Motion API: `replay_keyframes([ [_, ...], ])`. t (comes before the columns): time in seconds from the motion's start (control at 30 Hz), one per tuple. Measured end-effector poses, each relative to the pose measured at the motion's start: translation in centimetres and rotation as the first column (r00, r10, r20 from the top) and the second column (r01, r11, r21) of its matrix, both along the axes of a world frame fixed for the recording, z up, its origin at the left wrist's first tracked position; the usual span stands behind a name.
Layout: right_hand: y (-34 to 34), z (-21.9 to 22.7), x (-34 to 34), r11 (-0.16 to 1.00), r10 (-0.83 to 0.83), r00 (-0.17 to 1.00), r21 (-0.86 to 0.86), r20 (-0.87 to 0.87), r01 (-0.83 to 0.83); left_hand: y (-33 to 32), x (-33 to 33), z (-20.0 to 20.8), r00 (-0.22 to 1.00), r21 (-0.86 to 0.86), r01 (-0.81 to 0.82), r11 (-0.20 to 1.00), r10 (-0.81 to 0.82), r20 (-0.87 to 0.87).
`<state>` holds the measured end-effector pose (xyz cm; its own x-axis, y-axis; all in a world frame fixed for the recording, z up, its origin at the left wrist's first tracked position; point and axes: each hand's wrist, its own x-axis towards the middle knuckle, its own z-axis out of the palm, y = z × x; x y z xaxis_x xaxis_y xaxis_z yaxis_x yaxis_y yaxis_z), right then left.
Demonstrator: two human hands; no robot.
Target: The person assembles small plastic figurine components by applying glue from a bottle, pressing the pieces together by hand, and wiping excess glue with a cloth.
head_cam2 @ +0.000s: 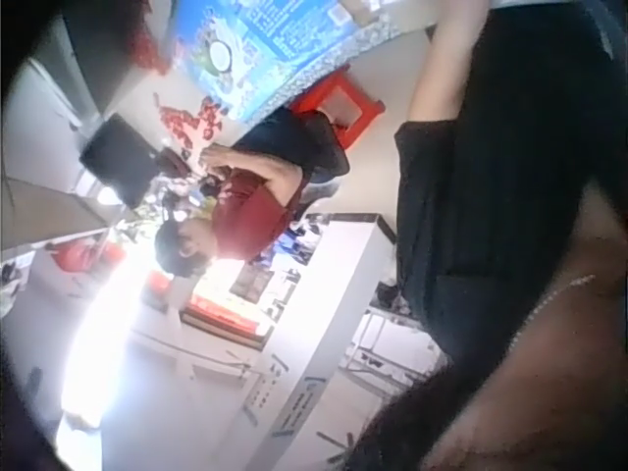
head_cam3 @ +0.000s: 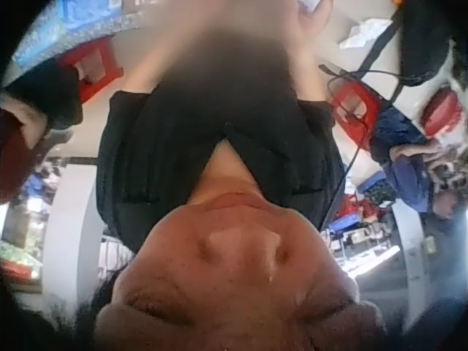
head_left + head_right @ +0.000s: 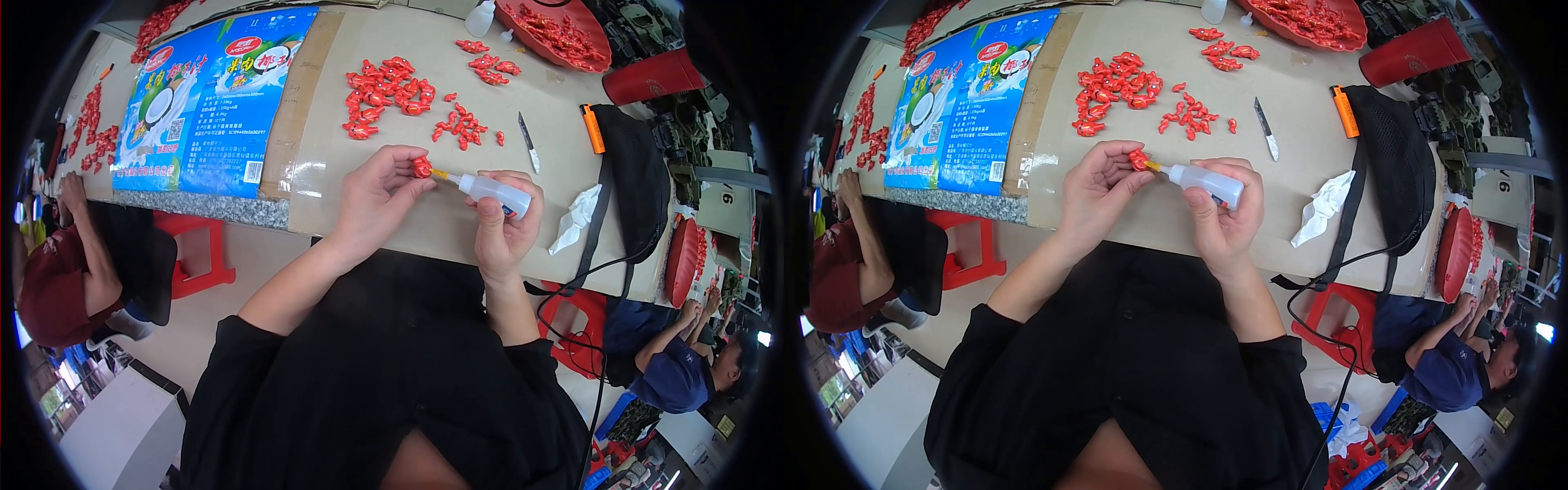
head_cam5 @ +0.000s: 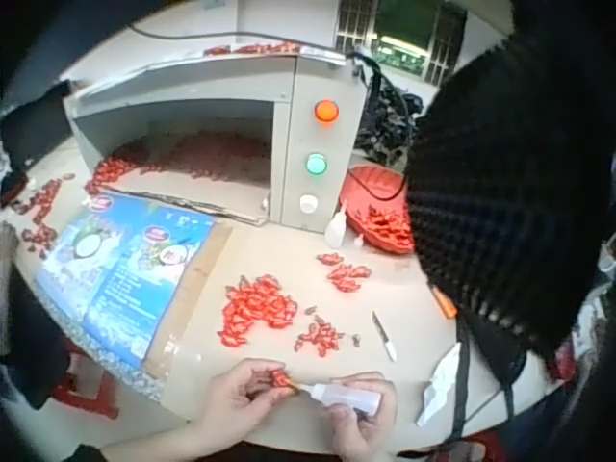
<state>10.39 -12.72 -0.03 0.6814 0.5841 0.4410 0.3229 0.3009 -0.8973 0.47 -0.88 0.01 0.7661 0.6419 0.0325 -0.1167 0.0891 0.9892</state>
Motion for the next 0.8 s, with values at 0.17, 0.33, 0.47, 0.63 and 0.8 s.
replay_keyframes([
  [0.17,-0.2,0.0,0.0,1.0,0.006,1.0,-0.014,0.001,-0.006,-0.1,0.0,-0.1,1.0,-0.003,0.001,1.0,-0.001,-0.002],
  [0.33,-0.2,-0.1,0.1,1.0,0.011,1.0,-0.021,-0.001,-0.011,0.0,0.1,0.1,1.0,-0.009,-0.001,1.0,0.001,0.005],
  [0.47,0.2,0.3,0.0,1.0,-0.014,1.0,-0.011,0.0,0.014,0.1,0.1,0.0,1.0,0.0,0.003,1.0,-0.003,-0.004],
  [0.63,1.0,1.1,0.4,0.979,0.105,0.835,0.202,-0.54,0.007,0.2,-0.4,-0.2,0.998,0.002,-0.064,0.998,0.064,0.023],
  [0.8,3.2,4.0,0.0,0.993,0.118,0.656,0.097,-0.746,-0.068,-0.5,-3.6,1.6,0.988,0.326,-0.018,0.945,-0.034,0.152],
])
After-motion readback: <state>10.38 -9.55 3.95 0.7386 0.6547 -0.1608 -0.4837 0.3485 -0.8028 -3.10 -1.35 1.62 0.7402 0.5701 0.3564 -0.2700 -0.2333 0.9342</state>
